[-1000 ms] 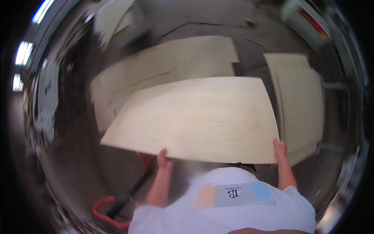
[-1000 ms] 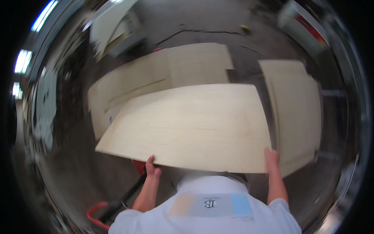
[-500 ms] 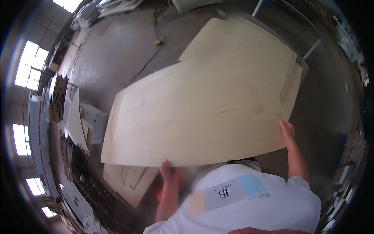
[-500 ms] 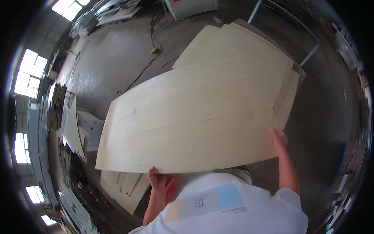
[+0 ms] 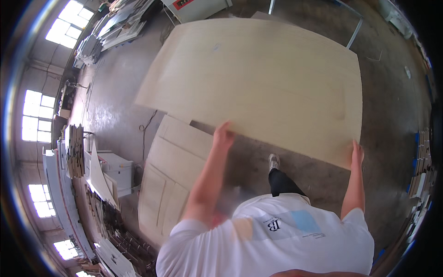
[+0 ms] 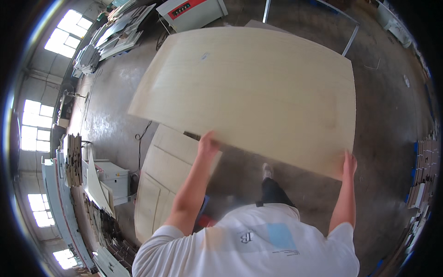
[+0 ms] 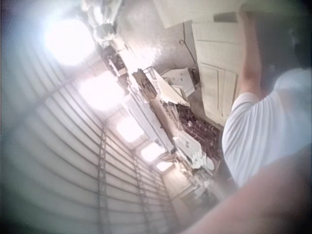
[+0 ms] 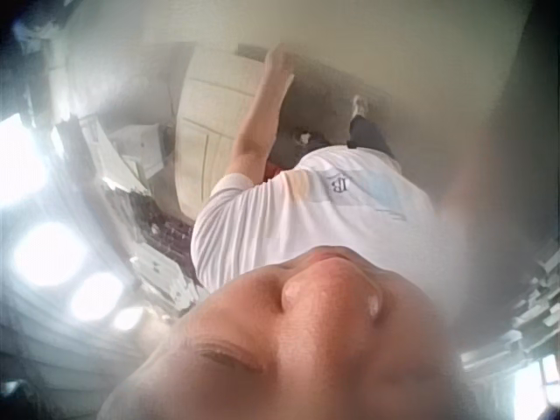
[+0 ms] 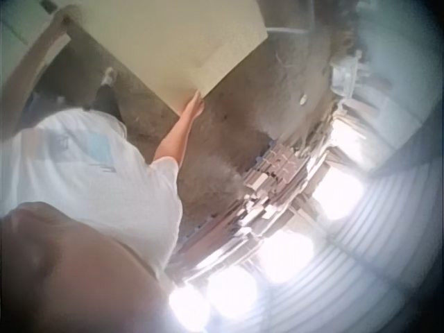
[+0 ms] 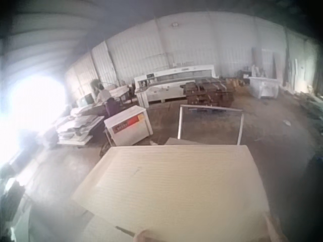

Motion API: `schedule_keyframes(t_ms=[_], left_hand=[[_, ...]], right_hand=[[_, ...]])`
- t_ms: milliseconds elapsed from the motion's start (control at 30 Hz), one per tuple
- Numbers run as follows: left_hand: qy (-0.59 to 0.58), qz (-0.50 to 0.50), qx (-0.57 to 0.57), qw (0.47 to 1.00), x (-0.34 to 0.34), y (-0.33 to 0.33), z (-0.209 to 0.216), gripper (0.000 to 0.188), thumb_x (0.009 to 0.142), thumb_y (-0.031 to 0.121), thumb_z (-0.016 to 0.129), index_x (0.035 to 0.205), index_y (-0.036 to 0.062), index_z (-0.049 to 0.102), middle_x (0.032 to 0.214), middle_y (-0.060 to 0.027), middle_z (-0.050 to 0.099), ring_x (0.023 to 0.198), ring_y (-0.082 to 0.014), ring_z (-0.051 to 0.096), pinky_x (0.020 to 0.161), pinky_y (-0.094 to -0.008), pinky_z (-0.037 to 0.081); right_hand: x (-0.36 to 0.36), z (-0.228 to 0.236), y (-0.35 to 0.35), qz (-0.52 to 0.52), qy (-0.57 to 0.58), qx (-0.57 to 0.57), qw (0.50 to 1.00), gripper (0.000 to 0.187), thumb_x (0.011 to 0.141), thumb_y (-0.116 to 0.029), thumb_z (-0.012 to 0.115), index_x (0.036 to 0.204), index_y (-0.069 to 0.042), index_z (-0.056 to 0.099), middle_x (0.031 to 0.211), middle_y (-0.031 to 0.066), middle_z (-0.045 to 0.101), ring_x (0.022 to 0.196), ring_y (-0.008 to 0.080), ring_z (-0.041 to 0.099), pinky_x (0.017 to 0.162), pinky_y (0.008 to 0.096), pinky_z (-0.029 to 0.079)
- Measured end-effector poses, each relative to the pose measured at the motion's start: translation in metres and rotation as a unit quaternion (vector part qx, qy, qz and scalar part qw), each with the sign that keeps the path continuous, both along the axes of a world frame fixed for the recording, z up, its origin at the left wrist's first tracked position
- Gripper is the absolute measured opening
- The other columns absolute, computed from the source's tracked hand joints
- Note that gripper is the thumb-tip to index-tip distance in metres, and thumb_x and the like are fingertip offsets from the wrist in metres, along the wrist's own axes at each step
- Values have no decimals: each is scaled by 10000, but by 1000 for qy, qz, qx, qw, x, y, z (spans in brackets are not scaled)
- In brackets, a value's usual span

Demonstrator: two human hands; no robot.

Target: The person handles wood panels by moving them from a stack onto a blue plastic crate, then picks up an electrical cord and wipes the surface of a white appliance.

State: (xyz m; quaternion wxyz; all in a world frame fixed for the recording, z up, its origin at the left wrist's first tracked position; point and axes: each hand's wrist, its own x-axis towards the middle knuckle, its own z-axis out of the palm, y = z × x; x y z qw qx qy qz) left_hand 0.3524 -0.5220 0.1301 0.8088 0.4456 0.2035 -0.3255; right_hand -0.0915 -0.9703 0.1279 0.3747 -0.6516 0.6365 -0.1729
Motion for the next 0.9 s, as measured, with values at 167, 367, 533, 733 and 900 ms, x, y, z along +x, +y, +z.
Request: schedule_keyframes(t_ms=[167,367,533,733,900], left_hand=[[-174,-437,374,800,-38,-64,-47,227,895,85,624,1117,38,626,935,-82,702,793,-167,669,620,-302,515],[-133,-359,66,921,-153,3,-63,287,941,157,613,1211,68,644,961,-50,710,791,-127,661,628,-280,513],[0,-271,317,909,-224,190,-74,370,862,132,668,1221,44,648,994,-85,719,833,-159,694,711,-303,562],[154,149,324,921,-322,389,-123,376,778,33,656,1152,9,669,889,-116,706,701,-173,662,610,-312,541],[190,302,279,891,-396,477,-151,383,819,59,620,1195,-10,636,895,-126,701,673,-147,648,537,-279,500]], right_hand=[[26,-75,-75,-25,252,-137,958,613,903,-495,579,1293,-23,541,1290,198,597,1184,349,578,976,436,453],[151,-130,4,291,69,-162,940,481,920,-404,602,1269,-75,557,1228,155,635,1165,332,591,978,414,466],[223,-130,241,555,136,89,816,440,887,-358,666,1188,-42,613,1136,137,684,1076,273,645,935,389,497],[268,-86,413,745,198,190,608,408,882,-313,686,1176,-33,646,1132,142,690,1065,236,652,922,360,502],[314,-84,505,800,270,135,519,451,875,-334,680,1207,-32,638,1171,151,684,1082,233,655,932,335,497]])
